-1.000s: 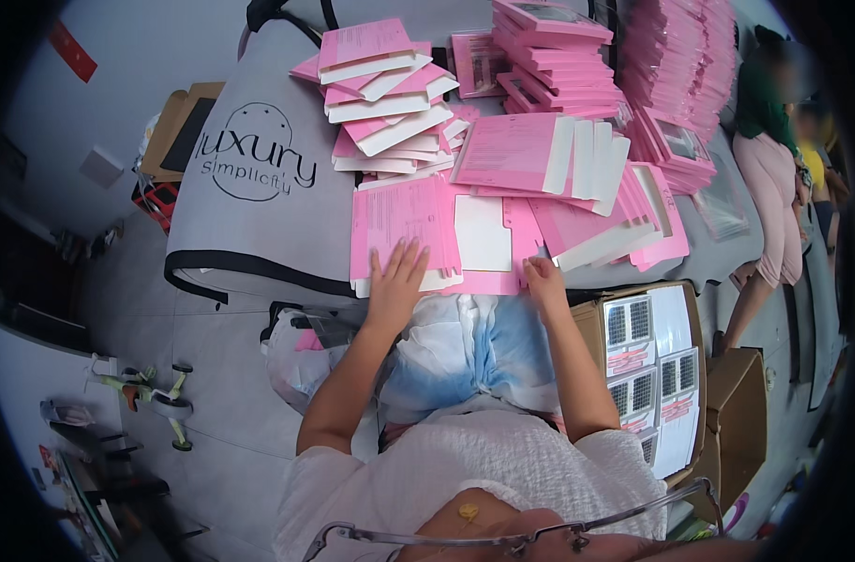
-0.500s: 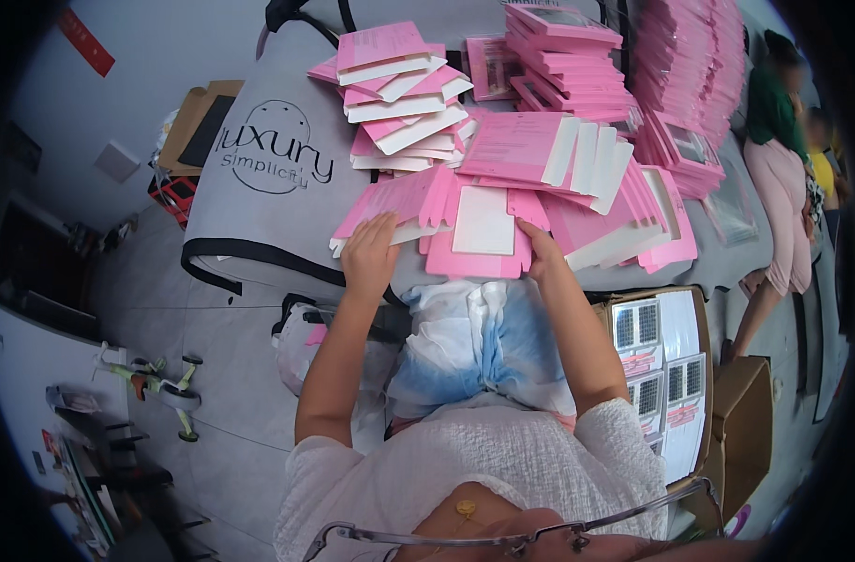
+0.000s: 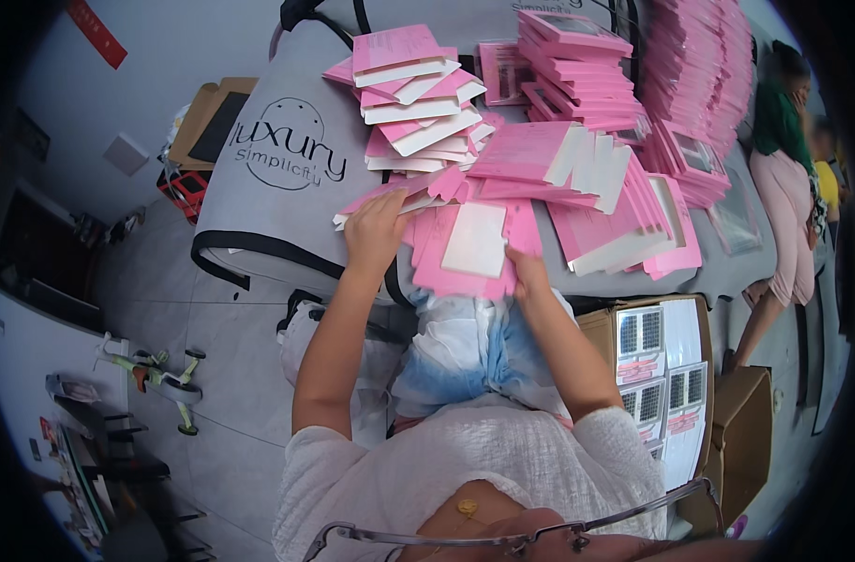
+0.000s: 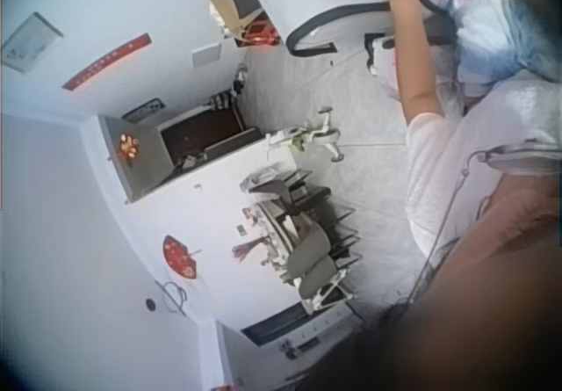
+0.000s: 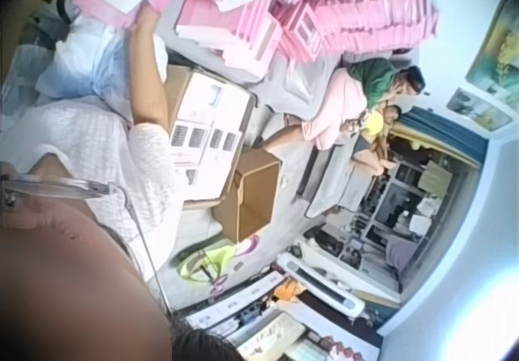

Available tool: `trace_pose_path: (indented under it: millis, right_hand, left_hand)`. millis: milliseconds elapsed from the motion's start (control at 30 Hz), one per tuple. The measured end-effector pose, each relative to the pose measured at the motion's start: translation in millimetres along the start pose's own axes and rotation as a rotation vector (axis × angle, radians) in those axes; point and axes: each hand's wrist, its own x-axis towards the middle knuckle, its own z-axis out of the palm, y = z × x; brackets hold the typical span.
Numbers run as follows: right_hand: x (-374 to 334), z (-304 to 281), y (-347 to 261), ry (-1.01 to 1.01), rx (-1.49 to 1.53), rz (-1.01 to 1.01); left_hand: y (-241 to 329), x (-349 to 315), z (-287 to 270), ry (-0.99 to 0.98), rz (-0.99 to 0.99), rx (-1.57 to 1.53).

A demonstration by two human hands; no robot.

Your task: The person assembles pink cardboard frames by inserting white inserts into the pink frames and stacking them. The person handles the frames one at a time, aligning the inserts and placing the completed units into a growing stack on the table.

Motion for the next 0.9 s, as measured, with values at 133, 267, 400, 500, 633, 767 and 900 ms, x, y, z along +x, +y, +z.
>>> trace_pose_path:
  millis: [133,267,400,500,633,767,900]
  right_hand:
    - [-79.7,-37.1,-7.5,0.011,-0.067,0.030]
    - [-138.2,-63.9,-33.3,0.059,-0.073,0.145]
    - [-141.1,-77.4,-41.8,0.043,-0.091,0.106]
    - [-143.2,-82.8,-62.3,-0.012,-0.188,0.082]
    - [-163.7,-99.8,-90.9,-0.001,-0.242,0.185]
    - [-196.5,-140.1,-90.5,0.028,-0.194,0.286]
    - [-221.3,-160.5,-80.6,-0.037,-0.102,0.282]
  left_hand:
    - [-4.6,-3.1,0.9,0.017,-0.003,0.037]
    - [8.7,-13.8,-10.8,-0.048,0.008,-0.047]
    - [26.0,-46.0,-8.4,-0.178,0.152,-0.021]
    - [26.5,-70.4,-0.1,-0.147,0.139,0.044]
    - [20.2,-73.6,3.1,-0.036,0.078,0.105]
    - [23.9,-81.9,9.6,0.054,-0.016,0.095]
    - [27.9,-102.1,12.2,0.024,-0.002,0.123]
